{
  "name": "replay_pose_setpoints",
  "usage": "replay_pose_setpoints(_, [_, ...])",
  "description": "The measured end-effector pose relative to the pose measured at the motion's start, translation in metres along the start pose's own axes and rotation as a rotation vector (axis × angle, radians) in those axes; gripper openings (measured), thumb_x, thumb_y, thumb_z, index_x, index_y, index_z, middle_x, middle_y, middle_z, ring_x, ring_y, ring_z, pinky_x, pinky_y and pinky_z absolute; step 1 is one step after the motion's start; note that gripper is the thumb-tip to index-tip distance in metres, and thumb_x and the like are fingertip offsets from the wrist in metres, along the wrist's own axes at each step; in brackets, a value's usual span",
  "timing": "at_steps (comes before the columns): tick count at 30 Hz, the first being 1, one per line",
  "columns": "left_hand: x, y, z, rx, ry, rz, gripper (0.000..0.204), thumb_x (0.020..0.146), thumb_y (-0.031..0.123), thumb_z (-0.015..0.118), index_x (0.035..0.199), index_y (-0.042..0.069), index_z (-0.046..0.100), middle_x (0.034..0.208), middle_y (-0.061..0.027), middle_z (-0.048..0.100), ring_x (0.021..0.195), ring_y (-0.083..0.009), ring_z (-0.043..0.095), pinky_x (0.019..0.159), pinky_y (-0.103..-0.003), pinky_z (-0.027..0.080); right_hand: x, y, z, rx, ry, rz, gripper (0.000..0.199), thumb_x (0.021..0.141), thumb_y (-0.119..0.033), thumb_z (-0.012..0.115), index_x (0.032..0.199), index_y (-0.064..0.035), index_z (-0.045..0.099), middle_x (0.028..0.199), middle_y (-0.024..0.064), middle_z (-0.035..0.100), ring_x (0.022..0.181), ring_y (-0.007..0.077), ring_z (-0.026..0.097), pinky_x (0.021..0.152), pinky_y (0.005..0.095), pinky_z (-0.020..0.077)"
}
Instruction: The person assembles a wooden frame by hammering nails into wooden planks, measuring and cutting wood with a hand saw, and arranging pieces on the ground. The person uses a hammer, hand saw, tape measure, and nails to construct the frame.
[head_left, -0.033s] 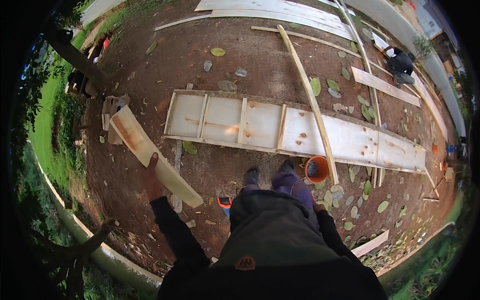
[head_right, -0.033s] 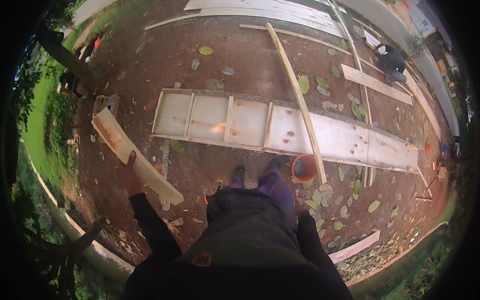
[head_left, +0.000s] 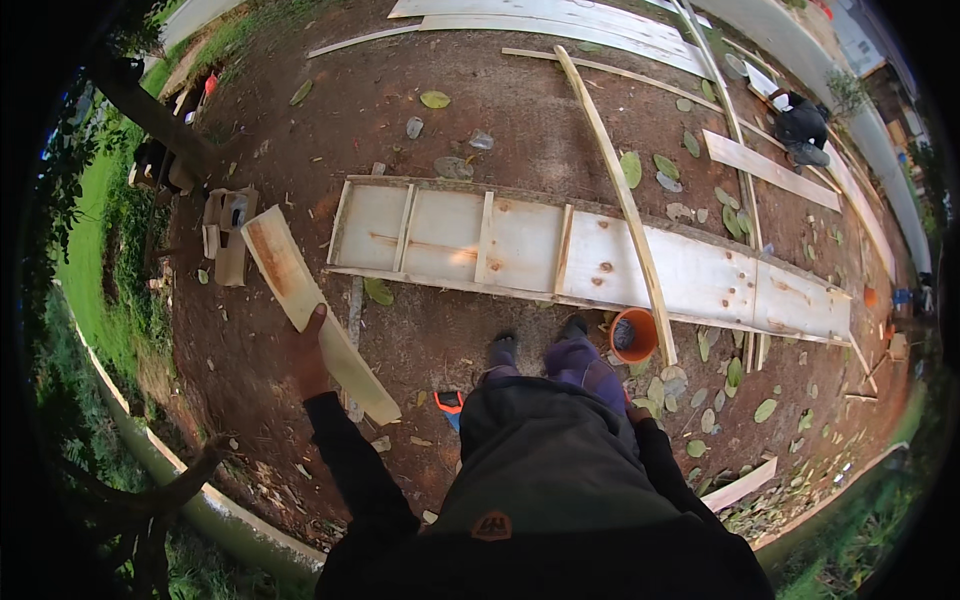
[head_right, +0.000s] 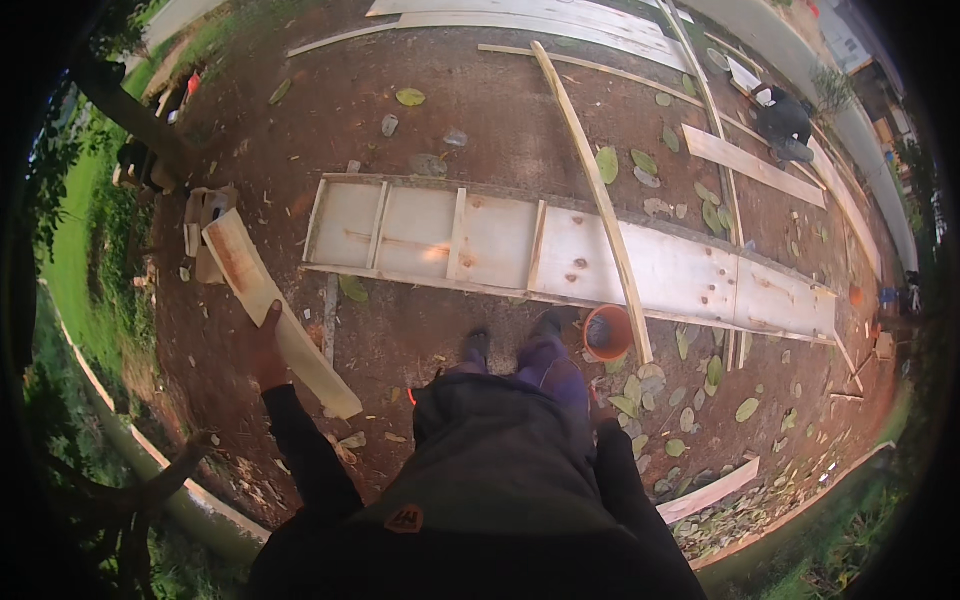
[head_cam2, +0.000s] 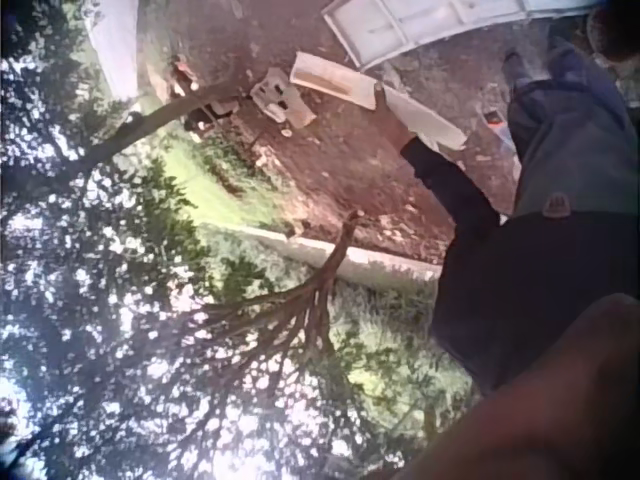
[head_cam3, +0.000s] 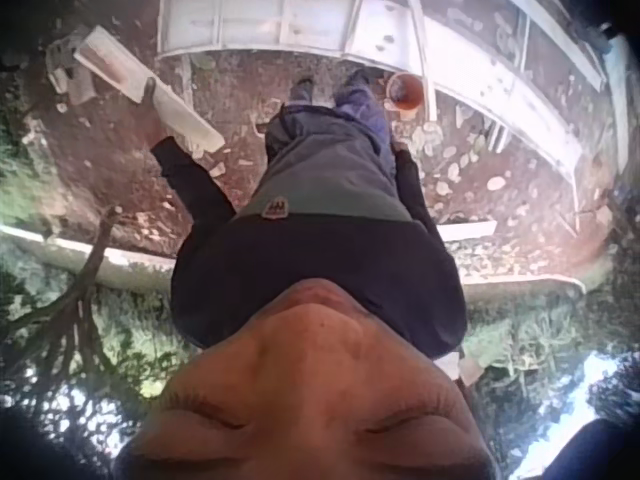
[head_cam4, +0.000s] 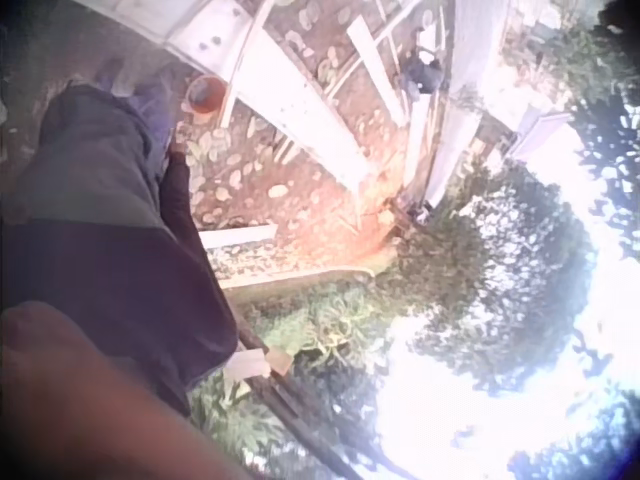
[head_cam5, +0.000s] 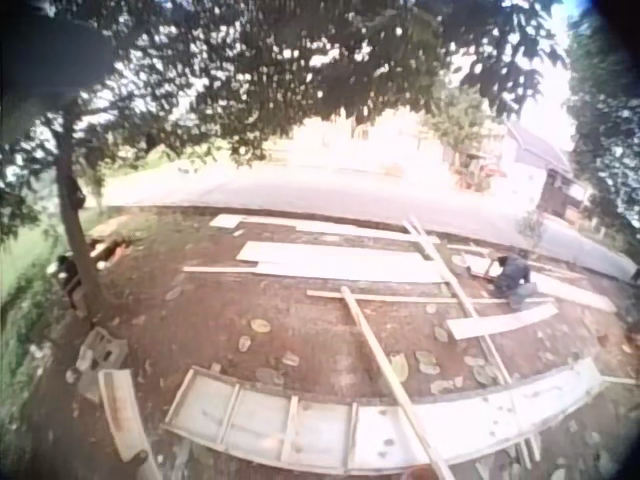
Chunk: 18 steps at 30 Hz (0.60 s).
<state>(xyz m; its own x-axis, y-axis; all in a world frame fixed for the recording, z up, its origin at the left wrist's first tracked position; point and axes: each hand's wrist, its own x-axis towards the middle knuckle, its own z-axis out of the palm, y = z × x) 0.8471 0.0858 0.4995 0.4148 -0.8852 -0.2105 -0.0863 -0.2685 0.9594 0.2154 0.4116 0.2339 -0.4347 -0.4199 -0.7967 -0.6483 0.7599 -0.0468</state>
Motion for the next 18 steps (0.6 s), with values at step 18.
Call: replay_pose_setpoints(18, [-0.174,-0.389,0.013,0.809,-0.938,-0.531,0.074,0.087,0.061,0.063,0.126,-0.002,0.066,0.11,-0.0255,0.072,0.104,-0.0385,0.07,0.088,-0.046,0.051,-0.005,0.017,0.057,-0.018,-0.061,0.079,0.043,0.093,-0.042,0.058,0.11,-0.0052,0.072,0.109,0.0259,0.072,0.108,0.0442,0.067,0.087,0.0548,0.0534])
